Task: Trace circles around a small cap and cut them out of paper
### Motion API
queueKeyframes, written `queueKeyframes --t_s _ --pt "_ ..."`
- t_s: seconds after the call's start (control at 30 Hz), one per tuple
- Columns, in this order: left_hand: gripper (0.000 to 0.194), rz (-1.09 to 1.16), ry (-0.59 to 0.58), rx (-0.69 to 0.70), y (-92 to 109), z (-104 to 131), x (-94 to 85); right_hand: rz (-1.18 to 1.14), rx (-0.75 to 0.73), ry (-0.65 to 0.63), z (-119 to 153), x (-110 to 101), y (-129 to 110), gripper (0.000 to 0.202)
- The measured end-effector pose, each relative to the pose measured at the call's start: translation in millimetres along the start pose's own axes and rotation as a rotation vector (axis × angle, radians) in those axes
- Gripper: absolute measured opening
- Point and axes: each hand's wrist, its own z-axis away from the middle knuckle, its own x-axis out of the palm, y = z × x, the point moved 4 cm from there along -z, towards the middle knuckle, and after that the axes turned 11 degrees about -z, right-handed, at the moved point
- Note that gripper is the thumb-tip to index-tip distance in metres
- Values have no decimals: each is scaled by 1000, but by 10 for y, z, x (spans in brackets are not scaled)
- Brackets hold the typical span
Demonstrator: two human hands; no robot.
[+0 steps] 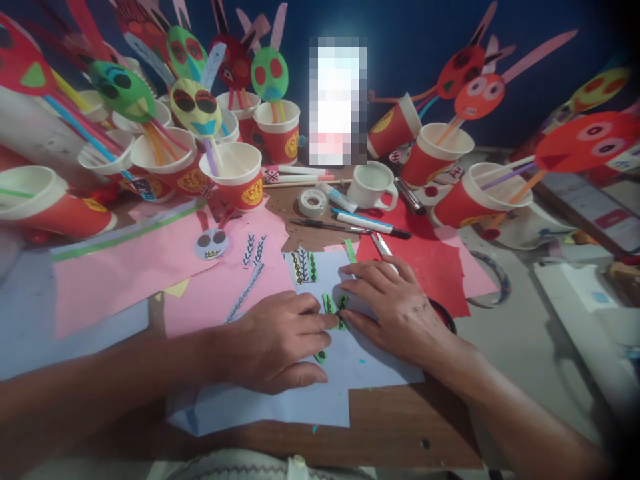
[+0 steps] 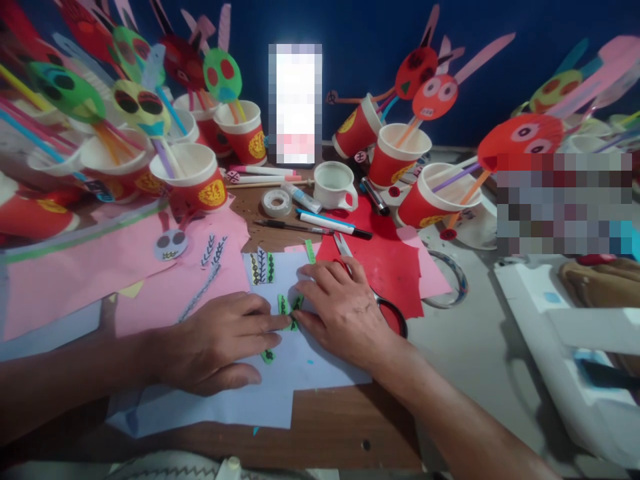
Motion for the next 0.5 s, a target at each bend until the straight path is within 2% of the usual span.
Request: queueKeyframes --t_s 0.2,0.4,0.5 --pt "38 4 5 8 -3 11 13 -29 -32 35 -20 -33 -15 22" --pt "40 10 14 13 -9 26 28 -70 -67 238 7 -172 -14 22" --pt "38 1 15 11 -6 30 28 -61 -53 272 8 -192 -4 19"
